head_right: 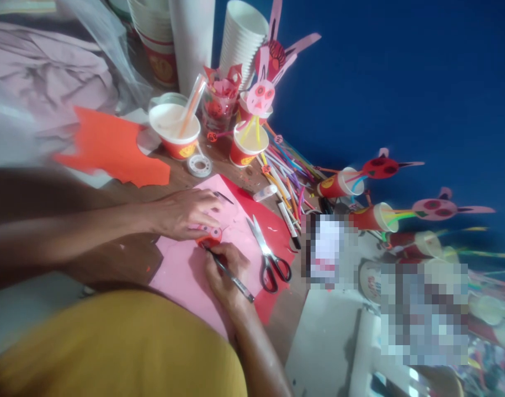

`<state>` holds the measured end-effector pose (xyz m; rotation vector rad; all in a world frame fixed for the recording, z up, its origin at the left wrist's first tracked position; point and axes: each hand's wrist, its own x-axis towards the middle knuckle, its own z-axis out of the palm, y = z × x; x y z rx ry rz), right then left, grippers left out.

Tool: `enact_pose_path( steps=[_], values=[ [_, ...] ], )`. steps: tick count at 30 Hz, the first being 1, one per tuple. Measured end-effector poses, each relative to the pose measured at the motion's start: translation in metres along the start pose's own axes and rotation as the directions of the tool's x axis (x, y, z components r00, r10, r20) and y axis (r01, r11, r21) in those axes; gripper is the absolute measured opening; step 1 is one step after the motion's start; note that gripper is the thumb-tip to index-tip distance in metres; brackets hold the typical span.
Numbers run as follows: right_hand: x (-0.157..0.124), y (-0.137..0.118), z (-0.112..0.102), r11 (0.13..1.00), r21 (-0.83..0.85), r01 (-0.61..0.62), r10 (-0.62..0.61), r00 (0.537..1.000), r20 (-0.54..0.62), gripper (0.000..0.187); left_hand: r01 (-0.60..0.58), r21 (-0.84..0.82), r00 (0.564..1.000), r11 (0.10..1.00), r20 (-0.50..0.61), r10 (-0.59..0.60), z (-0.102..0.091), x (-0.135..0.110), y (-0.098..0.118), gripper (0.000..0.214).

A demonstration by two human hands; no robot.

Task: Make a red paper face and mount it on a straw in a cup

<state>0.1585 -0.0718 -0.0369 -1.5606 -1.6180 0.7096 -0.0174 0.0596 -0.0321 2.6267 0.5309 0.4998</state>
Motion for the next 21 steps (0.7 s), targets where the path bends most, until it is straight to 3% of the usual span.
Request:
enact_pose_path(
  steps=[13, 21],
  values=[
    [-0.0004, -0.0007, 0.0001, 0.998, -0.062, -0.018, 0.019, 1.0, 0.012, 0.002, -0.001, -0.01, 1.0, 1.0, -0.003, 0.001, 0.001, -0.0003, -0.0009, 0.02],
    [-0.0006, -0.0019, -0.0017, 1.0, -0.002, -0.028, 0.028, 1.0, -0.009, 0.002, -0.002, -0.008, 1.0, 1.0, -0.006, 0.002, 0.0015, -0.0012, -0.0004, 0.02]
  ],
)
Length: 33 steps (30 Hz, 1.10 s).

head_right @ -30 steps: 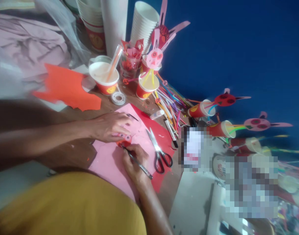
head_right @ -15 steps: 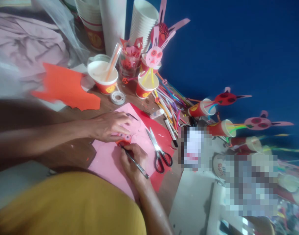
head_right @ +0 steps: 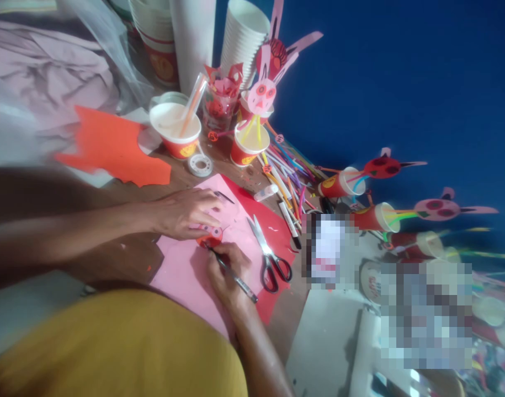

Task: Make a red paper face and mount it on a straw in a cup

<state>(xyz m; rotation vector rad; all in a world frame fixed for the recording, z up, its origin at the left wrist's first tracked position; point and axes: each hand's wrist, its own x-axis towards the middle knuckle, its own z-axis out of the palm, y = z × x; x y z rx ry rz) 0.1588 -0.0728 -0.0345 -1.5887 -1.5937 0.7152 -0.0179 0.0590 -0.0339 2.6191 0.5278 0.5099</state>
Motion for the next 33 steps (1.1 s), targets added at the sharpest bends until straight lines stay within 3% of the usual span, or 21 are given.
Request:
enact_pose_path(
  steps=[20, 33],
  values=[
    [-0.0007, 0.0028, 0.0007, 0.997, -0.058, 0.041, -0.039, 0.999, 0.023, 0.002, -0.005, 0.0, 1.0, 1.0, 0.006, 0.005, -0.0001, 0.0001, -0.0011, 0.02],
    [-0.0021, 0.0034, 0.0002, 0.998, 0.023, 0.061, -0.06, 0.998, -0.023, 0.002, 0.001, 0.002, 1.0, 1.0, 0.008, -0.001, -0.0002, 0.0011, 0.0, 0.019]
  ],
)
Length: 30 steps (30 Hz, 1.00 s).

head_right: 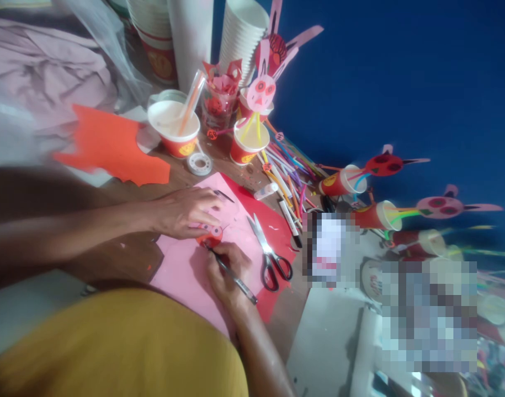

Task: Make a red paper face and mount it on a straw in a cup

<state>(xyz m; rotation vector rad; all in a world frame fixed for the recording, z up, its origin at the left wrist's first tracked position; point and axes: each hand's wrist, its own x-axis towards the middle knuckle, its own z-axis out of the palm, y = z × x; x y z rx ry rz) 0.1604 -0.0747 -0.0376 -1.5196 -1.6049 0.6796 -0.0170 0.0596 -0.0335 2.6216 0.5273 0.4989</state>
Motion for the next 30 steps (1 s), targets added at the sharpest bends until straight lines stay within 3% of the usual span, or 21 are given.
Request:
enact_pose_path(
  steps=[5, 10, 19, 30],
  values=[
    [-0.0003, -0.0007, 0.0003, 0.997, -0.048, -0.052, 0.05, 0.998, -0.042, 0.002, -0.006, 0.005, 1.0, 1.0, -0.003, 0.006, -0.0007, 0.0, -0.0001, 0.019],
    [-0.001, 0.0001, 0.0009, 1.0, 0.005, -0.015, 0.015, 1.0, -0.021, 0.003, -0.009, 0.024, 1.0, 1.0, -0.003, 0.009, -0.0002, 0.0004, -0.0001, 0.019],
    [-0.0004, 0.0003, 0.0036, 0.997, -0.009, -0.075, 0.075, 0.997, -0.007, 0.003, -0.012, 0.043, 1.0, 0.999, 0.004, 0.012, -0.002, 0.0005, 0.0005, 0.018],
    [0.0009, -0.0001, 0.0035, 0.995, -0.078, -0.056, 0.056, 0.998, -0.004, 0.003, -0.005, 0.028, 0.999, 1.0, 0.032, 0.004, -0.0016, 0.0, -0.0007, 0.019]
  ],
)
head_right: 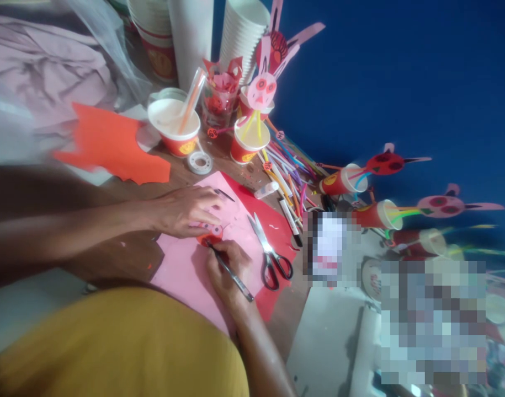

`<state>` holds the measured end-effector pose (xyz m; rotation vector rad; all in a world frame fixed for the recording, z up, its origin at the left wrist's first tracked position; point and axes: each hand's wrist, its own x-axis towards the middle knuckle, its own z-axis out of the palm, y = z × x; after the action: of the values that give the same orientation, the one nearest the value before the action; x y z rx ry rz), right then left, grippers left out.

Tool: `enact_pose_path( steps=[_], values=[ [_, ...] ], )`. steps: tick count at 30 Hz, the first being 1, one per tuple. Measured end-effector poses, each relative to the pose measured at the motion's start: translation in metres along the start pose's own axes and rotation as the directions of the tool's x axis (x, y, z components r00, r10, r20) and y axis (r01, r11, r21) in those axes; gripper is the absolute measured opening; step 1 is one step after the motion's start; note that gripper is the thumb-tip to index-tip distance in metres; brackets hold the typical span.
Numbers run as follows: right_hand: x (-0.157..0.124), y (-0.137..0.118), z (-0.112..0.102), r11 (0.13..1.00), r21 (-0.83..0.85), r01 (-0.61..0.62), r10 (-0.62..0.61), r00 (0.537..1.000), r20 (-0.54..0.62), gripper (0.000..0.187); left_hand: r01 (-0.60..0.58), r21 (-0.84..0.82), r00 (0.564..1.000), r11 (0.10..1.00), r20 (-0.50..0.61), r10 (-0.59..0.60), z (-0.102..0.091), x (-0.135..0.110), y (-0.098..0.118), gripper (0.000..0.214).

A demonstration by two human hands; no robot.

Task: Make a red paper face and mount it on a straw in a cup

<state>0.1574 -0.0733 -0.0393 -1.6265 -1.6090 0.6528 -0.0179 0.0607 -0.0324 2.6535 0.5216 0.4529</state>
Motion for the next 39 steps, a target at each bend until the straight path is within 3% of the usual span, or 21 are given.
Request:
enact_pose_path(
  steps=[11, 17, 39],
  values=[
    [-0.0024, 0.0009, -0.003, 0.995, 0.093, -0.025, 0.029, 0.999, -0.043, 0.002, 0.002, -0.004, 1.0, 1.0, -0.012, -0.002, 0.0014, -0.0007, -0.0006, 0.021],
    [-0.0058, 0.0036, -0.0029, 0.997, 0.06, 0.042, -0.042, 0.999, -0.009, 0.004, -0.004, 0.004, 0.999, 1.0, -0.039, 0.004, 0.0026, -0.0003, -0.0006, 0.02],
    [-0.0039, -0.0015, -0.0029, 0.999, -0.015, 0.034, -0.033, 0.999, 0.022, 0.004, -0.029, 0.006, 0.997, 1.0, -0.065, 0.03, 0.0016, 0.0008, -0.0002, 0.017]
  ],
)
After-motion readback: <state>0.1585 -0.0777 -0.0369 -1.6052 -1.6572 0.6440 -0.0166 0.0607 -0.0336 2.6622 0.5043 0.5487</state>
